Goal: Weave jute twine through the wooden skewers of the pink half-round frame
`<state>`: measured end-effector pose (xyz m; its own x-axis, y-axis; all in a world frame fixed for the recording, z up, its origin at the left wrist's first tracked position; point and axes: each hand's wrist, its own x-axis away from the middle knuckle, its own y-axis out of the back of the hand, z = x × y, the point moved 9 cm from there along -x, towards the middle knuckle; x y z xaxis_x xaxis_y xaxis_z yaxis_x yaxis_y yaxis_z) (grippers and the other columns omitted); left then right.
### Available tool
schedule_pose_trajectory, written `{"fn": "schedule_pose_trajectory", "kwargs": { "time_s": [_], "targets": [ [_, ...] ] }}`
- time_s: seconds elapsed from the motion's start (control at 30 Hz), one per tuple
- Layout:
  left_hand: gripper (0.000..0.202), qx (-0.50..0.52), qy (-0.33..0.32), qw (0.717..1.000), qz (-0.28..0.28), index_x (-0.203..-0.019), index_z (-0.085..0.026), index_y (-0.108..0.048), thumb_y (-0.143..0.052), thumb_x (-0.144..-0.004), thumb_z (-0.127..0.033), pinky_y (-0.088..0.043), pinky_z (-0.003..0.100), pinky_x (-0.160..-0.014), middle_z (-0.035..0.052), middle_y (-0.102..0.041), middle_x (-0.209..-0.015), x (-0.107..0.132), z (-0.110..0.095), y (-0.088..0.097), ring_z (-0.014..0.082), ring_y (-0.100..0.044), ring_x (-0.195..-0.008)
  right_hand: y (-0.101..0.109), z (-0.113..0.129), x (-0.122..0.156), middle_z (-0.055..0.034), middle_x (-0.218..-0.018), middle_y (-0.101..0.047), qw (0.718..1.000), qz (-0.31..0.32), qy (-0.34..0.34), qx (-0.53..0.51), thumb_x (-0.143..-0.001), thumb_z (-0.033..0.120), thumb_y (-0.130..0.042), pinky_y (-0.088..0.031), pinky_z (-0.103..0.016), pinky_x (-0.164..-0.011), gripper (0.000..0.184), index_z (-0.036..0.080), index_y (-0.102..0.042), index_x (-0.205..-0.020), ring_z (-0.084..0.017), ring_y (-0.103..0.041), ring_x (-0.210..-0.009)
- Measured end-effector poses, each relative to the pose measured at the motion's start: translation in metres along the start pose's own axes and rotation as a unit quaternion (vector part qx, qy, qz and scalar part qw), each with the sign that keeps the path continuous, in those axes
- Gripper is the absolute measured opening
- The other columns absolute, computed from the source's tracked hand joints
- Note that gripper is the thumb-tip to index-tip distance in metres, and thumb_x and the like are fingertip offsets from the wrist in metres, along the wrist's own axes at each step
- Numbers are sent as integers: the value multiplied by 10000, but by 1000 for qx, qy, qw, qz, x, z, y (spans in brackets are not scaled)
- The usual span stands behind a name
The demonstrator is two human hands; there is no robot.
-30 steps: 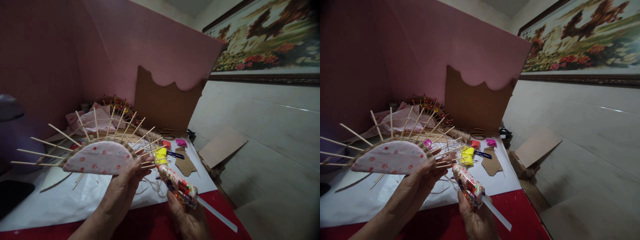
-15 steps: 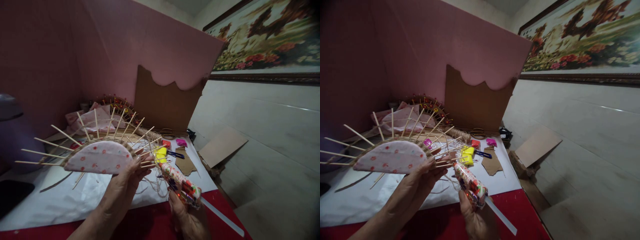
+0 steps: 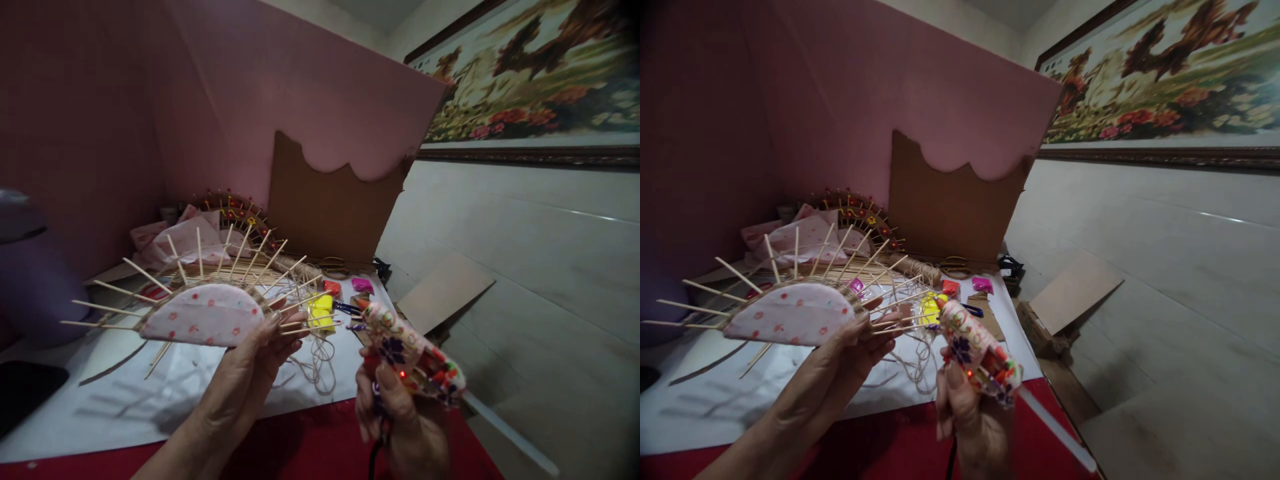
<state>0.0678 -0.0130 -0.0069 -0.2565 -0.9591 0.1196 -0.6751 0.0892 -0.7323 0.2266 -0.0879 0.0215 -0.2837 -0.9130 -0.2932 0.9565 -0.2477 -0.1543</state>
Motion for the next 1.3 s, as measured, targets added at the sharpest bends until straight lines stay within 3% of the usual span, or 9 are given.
{"fn": "schedule_pose_trajectory", "kwargs": {
  "time_s": [0.13, 0.3, 0.4, 0.53, 0.7, 0.97, 1.03, 1.2, 1.3],
  "targets": [
    [444, 13, 18, 1000, -8, -1210, -161, -510, -591, -777, -211, -495, 285, -742, 122, -713, -977, -2, 2, 1, 211, -665, -888, 3, 46, -26, 63, -495, -466, 997, -4, 36, -64, -823, 435, -531, -305, -169, -292, 246, 199, -534, -896, -64, -397, -306],
    [389, 28, 30, 999, -30, -1187, -162, -508, -553, -801, -190, -499, 271, -728, 101, -723, -932, -4, 0, 4, 181, -678, -816, 41, 103, -56, 52, -545, -462, 975, -102, 188, 62, -827, 389, -531, -317, -198, -333, 201, 202, -537, -900, -75, -398, -354],
    [359, 31, 23, 998, -43, -1171, -165, -515, -527, -812, -176, -502, 262, -722, 98, -722, -939, -4, -5, 6, 175, -675, -826, 53, 80, -70, -6, -630, -573, 921, -69, 181, 337, -810, 382, -564, -406, -239, -427, 226, 189, -553, -928, -134, -522, -470],
    [364, 34, 12, 998, -60, -1163, -191, -518, -519, -802, -146, -511, 272, -707, 90, -724, -924, -4, -13, 6, 186, -677, -835, 69, 10, -73, -134, -1014, -632, 787, 47, 163, 593, -882, 262, -397, -484, -340, -676, 328, 141, -458, -1181, -241, -629, -821],
    [383, 51, 7, 996, -73, -1165, -202, -515, -531, -788, -136, -510, 285, -728, 103, -717, -953, -5, -15, 8, 201, -673, -866, 87, -37, -57, -152, -1022, -606, 710, 111, 130, 683, -912, 178, -274, -470, -346, -773, 358, 99, -447, -1216, -224, -607, -874],
    [392, 52, 13, 996, -69, -1144, -212, -548, -584, -757, -154, -494, 291, -768, 87, -720, -951, -5, -14, 10, 202, -666, -881, 81, -39, -53, -136, -870, -612, 639, 116, 86, 756, -875, 261, -428, -437, -356, -662, 395, 114, -508, -1233, -262, -597, -761],
    [369, 51, 13, 996, -67, -1129, -207, -552, -573, -764, -154, -495, 289, -760, 82, -723, -932, -4, -13, 8, 198, -668, -873, 67, -24, -52, -147, -871, -612, 653, 115, 112, 740, -840, 275, -492, -441, -399, -705, 341, 122, -584, -1130, -286, -580, -807],
    [331, 43, 5, 997, -57, -1130, -204, -551, -525, -804, -159, -497, 276, -736, 73, -727, -902, 0, -13, 3, 173, -673, -826, 4, 19, -38, -93, -1040, -593, 886, 141, 148, 417, -881, 250, -448, -476, -306, -776, 195, 191, -609, -974, -201, -561, -973],
    [381, 34, 6, 999, -40, -1187, -223, -523, -536, -808, -194, -493, 277, -726, 72, -720, -947, 0, -11, 2, 176, -667, -851, -30, 10, -35, -59, -977, -614, 948, 143, 78, 272, -820, 266, -565, -490, -275, -707, 222, 196, -581, -1030, -157, -592, -814]
  ]
}}
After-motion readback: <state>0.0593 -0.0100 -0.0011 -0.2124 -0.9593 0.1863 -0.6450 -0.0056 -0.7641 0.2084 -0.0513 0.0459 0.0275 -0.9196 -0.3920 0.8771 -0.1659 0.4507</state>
